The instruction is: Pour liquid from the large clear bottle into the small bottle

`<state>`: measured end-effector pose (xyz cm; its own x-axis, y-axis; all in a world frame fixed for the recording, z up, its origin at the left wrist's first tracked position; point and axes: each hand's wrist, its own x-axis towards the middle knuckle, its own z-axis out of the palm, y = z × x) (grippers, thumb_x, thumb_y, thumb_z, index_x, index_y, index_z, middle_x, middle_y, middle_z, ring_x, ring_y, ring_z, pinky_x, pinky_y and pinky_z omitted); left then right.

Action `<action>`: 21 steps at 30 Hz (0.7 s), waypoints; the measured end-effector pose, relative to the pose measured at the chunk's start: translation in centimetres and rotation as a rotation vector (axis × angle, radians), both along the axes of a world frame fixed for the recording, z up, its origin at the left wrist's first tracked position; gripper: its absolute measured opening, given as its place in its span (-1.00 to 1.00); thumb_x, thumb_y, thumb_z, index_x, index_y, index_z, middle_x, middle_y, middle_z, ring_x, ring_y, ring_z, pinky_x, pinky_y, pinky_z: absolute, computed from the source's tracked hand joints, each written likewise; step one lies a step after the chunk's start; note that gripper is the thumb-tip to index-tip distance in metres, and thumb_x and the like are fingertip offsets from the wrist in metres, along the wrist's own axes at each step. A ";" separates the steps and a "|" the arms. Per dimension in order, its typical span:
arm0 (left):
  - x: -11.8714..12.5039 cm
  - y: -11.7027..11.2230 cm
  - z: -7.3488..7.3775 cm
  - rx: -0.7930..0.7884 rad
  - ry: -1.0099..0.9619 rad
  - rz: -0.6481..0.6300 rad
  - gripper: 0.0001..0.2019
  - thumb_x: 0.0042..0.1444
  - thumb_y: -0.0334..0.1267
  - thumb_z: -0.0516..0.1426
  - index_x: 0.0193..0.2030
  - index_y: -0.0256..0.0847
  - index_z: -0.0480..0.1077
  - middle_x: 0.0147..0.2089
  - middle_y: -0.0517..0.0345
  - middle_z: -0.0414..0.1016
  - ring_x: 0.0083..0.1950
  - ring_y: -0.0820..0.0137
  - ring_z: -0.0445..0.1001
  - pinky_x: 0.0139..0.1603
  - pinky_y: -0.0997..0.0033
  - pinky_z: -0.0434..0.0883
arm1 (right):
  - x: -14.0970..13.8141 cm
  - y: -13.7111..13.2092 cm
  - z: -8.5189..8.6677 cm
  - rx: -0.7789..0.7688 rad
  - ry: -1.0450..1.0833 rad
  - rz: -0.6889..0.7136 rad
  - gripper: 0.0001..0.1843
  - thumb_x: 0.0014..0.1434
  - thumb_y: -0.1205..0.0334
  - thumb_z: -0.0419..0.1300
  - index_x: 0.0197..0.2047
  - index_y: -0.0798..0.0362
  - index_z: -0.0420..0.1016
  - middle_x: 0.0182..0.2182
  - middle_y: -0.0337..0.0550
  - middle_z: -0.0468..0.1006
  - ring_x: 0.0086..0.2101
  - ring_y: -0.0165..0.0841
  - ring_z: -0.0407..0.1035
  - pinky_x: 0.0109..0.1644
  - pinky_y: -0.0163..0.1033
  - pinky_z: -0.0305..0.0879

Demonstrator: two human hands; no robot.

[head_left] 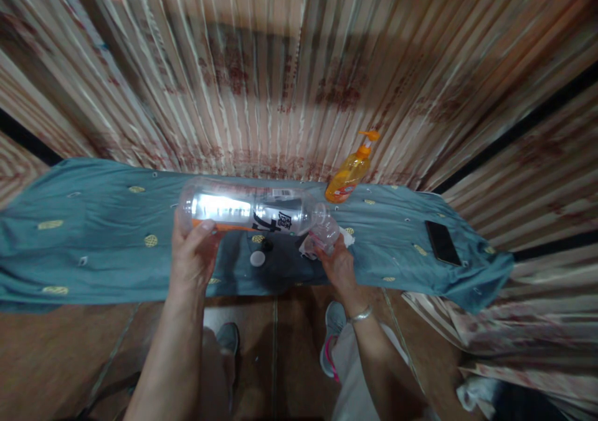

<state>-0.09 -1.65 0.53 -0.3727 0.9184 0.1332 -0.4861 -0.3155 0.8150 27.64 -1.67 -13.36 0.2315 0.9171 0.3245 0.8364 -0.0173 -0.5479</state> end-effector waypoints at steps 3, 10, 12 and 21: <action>0.0 0.1 0.0 -0.002 -0.016 0.008 -0.37 -0.28 -0.29 0.39 0.05 -0.04 0.49 0.11 0.05 0.50 -0.01 0.23 0.47 -0.17 0.33 0.53 | 0.0 0.0 0.0 0.007 0.003 0.003 -0.31 0.22 0.03 0.19 0.28 0.29 0.21 -0.02 0.34 0.58 -0.09 -0.04 0.54 -0.08 0.00 0.48; 0.0 -0.1 0.1 -0.016 -0.016 0.002 -0.40 -0.29 -0.30 0.40 0.01 0.00 0.51 0.09 0.09 0.51 -0.04 0.25 0.48 -0.22 0.35 0.54 | 0.1 0.0 -0.1 0.033 0.018 0.026 -0.29 0.24 -0.03 0.15 0.28 0.30 0.19 -0.03 0.37 0.58 -0.13 -0.02 0.54 -0.12 0.05 0.49; 0.0 0.0 0.1 -0.015 -0.015 0.006 -0.41 -0.28 -0.30 0.39 0.02 0.00 0.51 0.09 0.10 0.51 -0.05 0.26 0.48 -0.22 0.35 0.54 | 0.1 0.0 -0.1 0.033 0.018 0.029 -0.32 0.25 -0.02 0.15 0.28 0.27 0.19 -0.03 0.36 0.58 -0.14 -0.04 0.54 -0.12 0.06 0.48; 0.0 0.1 0.0 0.004 -0.012 0.010 -0.36 -0.28 -0.29 0.40 0.07 -0.03 0.49 0.07 0.07 0.54 -0.03 0.22 0.49 -0.17 0.30 0.53 | 0.2 0.0 -0.3 0.018 -0.006 0.011 -0.28 0.20 0.02 0.21 0.28 0.30 0.19 -0.05 0.33 0.59 -0.14 -0.06 0.55 -0.10 0.00 0.48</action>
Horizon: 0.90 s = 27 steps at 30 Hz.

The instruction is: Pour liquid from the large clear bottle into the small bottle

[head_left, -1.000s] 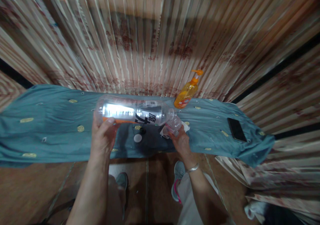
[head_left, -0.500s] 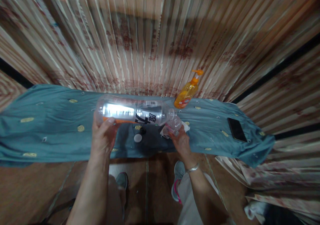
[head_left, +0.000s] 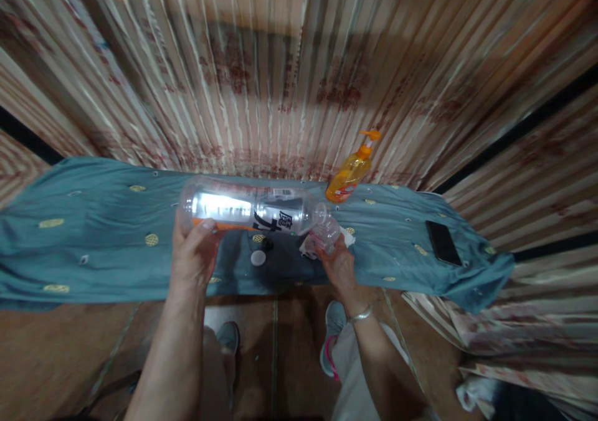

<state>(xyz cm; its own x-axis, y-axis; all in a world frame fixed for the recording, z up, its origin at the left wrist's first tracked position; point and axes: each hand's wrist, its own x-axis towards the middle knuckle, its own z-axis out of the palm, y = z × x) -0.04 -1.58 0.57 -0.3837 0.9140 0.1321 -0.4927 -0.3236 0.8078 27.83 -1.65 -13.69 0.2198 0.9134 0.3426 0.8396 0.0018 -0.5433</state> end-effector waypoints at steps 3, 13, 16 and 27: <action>-0.1 0.0 -0.1 -0.006 0.016 0.003 -0.36 -0.26 -0.25 0.40 0.07 -0.04 0.48 0.07 0.04 0.53 -0.02 0.18 0.50 -0.16 0.25 0.53 | 0.0 0.0 0.1 -0.001 0.016 0.003 -0.30 0.20 0.04 0.21 0.28 0.27 0.20 -0.06 0.31 0.60 -0.15 -0.06 0.56 -0.11 0.00 0.49; 0.0 0.0 0.0 0.001 0.016 0.005 -0.38 -0.27 -0.25 0.40 0.05 -0.09 0.48 0.04 0.04 0.56 -0.06 0.22 0.52 -0.15 0.26 0.53 | -0.1 0.0 0.6 -0.012 0.025 0.010 -0.31 0.20 0.06 0.21 0.27 0.29 0.22 -0.05 0.33 0.59 -0.15 -0.06 0.55 -0.10 0.02 0.50; 0.0 0.1 -0.1 0.009 0.007 0.010 -0.41 -0.26 -0.25 0.39 0.03 -0.12 0.48 0.00 0.06 0.57 -0.08 0.25 0.52 -0.14 0.28 0.52 | -0.1 -0.1 0.7 -0.026 0.022 0.014 -0.30 0.20 0.06 0.21 0.27 0.33 0.22 -0.05 0.37 0.58 -0.13 -0.04 0.55 -0.09 0.03 0.49; 0.2 -0.2 0.4 0.032 0.036 -0.024 -0.33 -0.21 -0.25 0.38 0.13 -0.02 0.40 -0.01 0.07 0.58 0.13 0.07 0.48 -0.04 0.15 0.50 | -0.2 -0.1 0.7 -0.020 0.036 0.016 -0.31 0.21 0.05 0.18 0.28 0.31 0.20 -0.06 0.35 0.59 -0.10 -0.01 0.54 -0.09 0.03 0.49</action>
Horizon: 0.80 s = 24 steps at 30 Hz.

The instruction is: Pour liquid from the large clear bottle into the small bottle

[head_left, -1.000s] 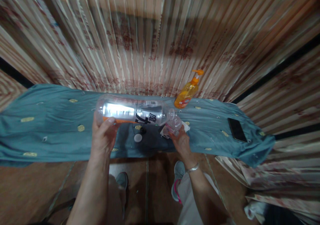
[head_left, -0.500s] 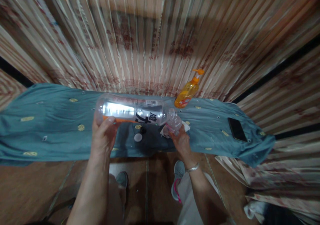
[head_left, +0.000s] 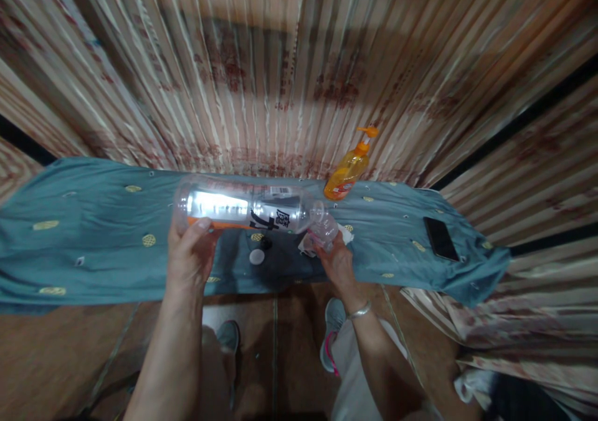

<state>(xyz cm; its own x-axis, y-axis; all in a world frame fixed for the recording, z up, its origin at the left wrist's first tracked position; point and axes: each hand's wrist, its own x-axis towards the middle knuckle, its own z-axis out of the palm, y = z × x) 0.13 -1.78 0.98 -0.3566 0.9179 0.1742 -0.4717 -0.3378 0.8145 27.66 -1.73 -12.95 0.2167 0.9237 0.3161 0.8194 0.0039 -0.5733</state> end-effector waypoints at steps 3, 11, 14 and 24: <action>0.0 -0.1 0.1 0.003 0.010 -0.003 -0.32 -0.21 -0.24 0.38 0.15 -0.02 0.39 0.00 0.04 0.59 0.14 0.03 0.48 -0.04 0.14 0.50 | 0.1 0.0 -0.2 0.011 -0.003 0.004 -0.31 0.21 0.03 0.19 0.29 0.26 0.20 -0.06 0.31 0.60 -0.12 -0.02 0.54 -0.10 0.04 0.49; 0.0 -0.1 0.0 -0.017 0.007 0.013 -0.25 -0.20 -0.26 0.37 0.23 0.00 0.35 0.07 0.04 0.57 0.05 0.13 0.53 -0.15 0.28 0.49 | 0.1 0.1 -0.1 0.006 0.005 0.009 -0.32 0.19 0.08 0.21 0.29 0.22 0.21 -0.04 0.30 0.60 -0.13 -0.04 0.54 -0.10 0.02 0.48; -0.1 -0.1 0.1 -0.001 0.002 0.003 -0.25 -0.20 -0.28 0.36 0.23 -0.03 0.35 0.06 0.03 0.57 0.05 0.13 0.53 -0.16 0.28 0.49 | 0.0 0.1 -0.2 0.005 0.000 0.002 -0.32 0.18 0.09 0.22 0.28 0.24 0.21 -0.03 0.29 0.59 -0.11 -0.06 0.54 -0.07 0.01 0.48; 0.0 -0.1 0.1 -0.022 -0.003 0.017 -0.30 -0.21 -0.28 0.36 0.18 -0.01 0.39 -0.01 0.09 0.60 -0.02 0.15 0.55 -0.17 0.26 0.50 | 0.1 0.2 -0.7 0.028 -0.004 0.001 -0.28 0.19 0.09 0.23 0.32 0.24 0.18 -0.01 0.32 0.57 -0.07 0.00 0.53 -0.06 0.06 0.48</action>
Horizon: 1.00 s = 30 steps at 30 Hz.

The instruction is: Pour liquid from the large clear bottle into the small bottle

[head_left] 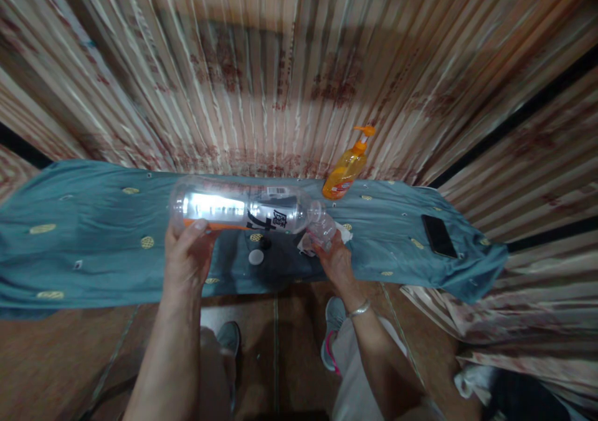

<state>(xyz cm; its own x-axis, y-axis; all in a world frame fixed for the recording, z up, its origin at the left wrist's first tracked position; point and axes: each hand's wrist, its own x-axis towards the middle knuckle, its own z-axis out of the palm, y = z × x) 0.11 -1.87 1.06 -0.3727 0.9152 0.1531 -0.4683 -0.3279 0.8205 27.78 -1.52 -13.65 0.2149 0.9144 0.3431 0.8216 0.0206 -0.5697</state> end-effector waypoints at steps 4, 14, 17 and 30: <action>0.0 0.1 0.0 0.006 -0.038 0.020 -0.22 -0.27 -0.29 0.39 0.21 -0.07 0.37 0.04 0.00 0.59 -0.08 0.20 0.57 -0.16 0.28 0.50 | 0.0 -0.1 0.3 0.002 0.010 0.000 -0.30 0.17 0.10 0.24 0.29 0.24 0.21 -0.01 0.32 0.58 -0.07 0.01 0.53 -0.05 0.08 0.49; -0.2 0.0 -0.2 -0.008 -0.008 0.006 -0.33 -0.24 -0.25 0.38 0.12 -0.04 0.43 -0.07 0.08 0.61 0.03 0.12 0.54 -0.12 0.22 0.49 | 0.1 -0.1 0.4 -0.013 -0.010 0.005 -0.30 0.18 0.11 0.22 0.30 0.28 0.20 0.00 0.35 0.57 -0.08 0.02 0.53 -0.05 0.10 0.48; -0.1 0.0 -0.1 -0.003 -0.021 0.019 -0.32 -0.25 -0.27 0.38 0.13 -0.05 0.42 -0.03 0.06 0.60 -0.01 0.14 0.55 -0.14 0.24 0.50 | 0.1 -0.1 0.6 -0.009 -0.002 0.012 -0.32 0.19 0.10 0.22 0.29 0.25 0.22 -0.01 0.32 0.57 -0.08 -0.01 0.53 -0.05 0.07 0.48; -0.1 -0.1 0.1 0.002 -0.016 0.001 -0.27 -0.24 -0.26 0.39 0.17 -0.01 0.38 -0.02 0.11 0.60 0.14 0.06 0.48 -0.06 0.19 0.48 | 0.0 -0.2 0.7 -0.018 0.002 0.011 -0.28 0.18 0.07 0.21 0.27 0.35 0.20 -0.03 0.40 0.57 -0.08 0.01 0.53 -0.06 0.06 0.49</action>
<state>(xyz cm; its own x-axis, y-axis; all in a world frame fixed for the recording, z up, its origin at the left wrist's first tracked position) -0.01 -1.94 1.15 -0.3765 0.9144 0.1487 -0.4812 -0.3301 0.8121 27.76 -1.68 -13.00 0.2060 0.9225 0.3265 0.8200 0.0193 -0.5720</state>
